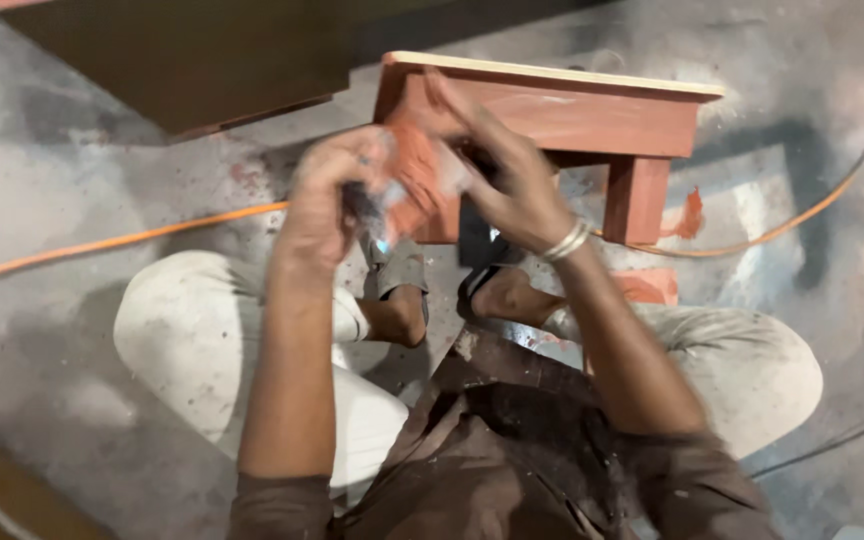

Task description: The person applies reddish-brown wood filler to a small wooden stool using a putty knife and their fingers. They smooth the filler on the legs and seat, then scrape excess filler back onto a board.

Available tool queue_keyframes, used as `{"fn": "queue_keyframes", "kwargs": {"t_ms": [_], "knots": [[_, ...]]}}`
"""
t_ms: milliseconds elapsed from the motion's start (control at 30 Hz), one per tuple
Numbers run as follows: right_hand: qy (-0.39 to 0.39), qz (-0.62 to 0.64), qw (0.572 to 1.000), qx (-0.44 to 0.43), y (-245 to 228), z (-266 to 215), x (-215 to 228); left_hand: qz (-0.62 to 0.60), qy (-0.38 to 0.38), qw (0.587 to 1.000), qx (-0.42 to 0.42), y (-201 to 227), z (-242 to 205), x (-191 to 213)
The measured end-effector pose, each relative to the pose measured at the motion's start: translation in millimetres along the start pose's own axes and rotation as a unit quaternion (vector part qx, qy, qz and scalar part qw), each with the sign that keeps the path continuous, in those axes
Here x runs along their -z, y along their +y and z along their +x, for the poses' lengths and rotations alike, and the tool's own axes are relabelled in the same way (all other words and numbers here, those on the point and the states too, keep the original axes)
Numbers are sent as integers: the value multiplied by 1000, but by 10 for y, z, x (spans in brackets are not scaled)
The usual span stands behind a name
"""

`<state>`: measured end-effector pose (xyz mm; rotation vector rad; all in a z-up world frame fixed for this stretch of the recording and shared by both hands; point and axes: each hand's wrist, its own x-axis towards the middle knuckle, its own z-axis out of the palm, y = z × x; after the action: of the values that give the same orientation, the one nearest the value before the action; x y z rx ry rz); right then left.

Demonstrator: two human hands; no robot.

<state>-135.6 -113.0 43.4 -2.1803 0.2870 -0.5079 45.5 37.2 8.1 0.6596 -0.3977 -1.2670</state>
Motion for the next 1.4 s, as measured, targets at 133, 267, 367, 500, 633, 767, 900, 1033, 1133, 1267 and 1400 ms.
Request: {"fn": "queue_keyframes", "kwargs": {"t_ms": [133, 267, 367, 500, 633, 767, 900, 1033, 1133, 1267, 1400], "knots": [[-125, -283, 951, -15, -374, -271, 520, -60, -60, 995, 56, -221, 66, -111], [-104, -328, 934, 92, -532, -426, 831, -125, -94, 987, 33, -376, 177, -132], [-112, 54, 992, -19, -420, -581, 834, -80, -138, 984, 85, -478, 217, -187], [-123, 233, 947, -183, -264, -753, 680, -94, -107, 985, 94, -454, 160, -227], [-120, -6, 991, -61, -368, -659, 752, -36, -49, 996, 61, -343, 178, -166], [-130, -276, 950, -67, -468, -558, 571, 61, -1, 996, 67, -339, 243, -122], [-111, -244, 962, -55, -345, -516, 355, 148, 89, 985, -15, -387, 234, -89], [-110, -1, 988, -105, -141, -531, 350, 82, 192, 972, -105, -392, 277, -53], [-20, 179, 954, -238, 43, -373, 244, -3, 266, 951, -156, -295, 272, 23], [120, 253, 911, -304, 411, -13, 1, -75, 266, 934, -228, -172, 223, 78], [131, 141, 922, -335, 788, 277, -291, -106, 329, 914, -211, -55, 175, 83]]}}
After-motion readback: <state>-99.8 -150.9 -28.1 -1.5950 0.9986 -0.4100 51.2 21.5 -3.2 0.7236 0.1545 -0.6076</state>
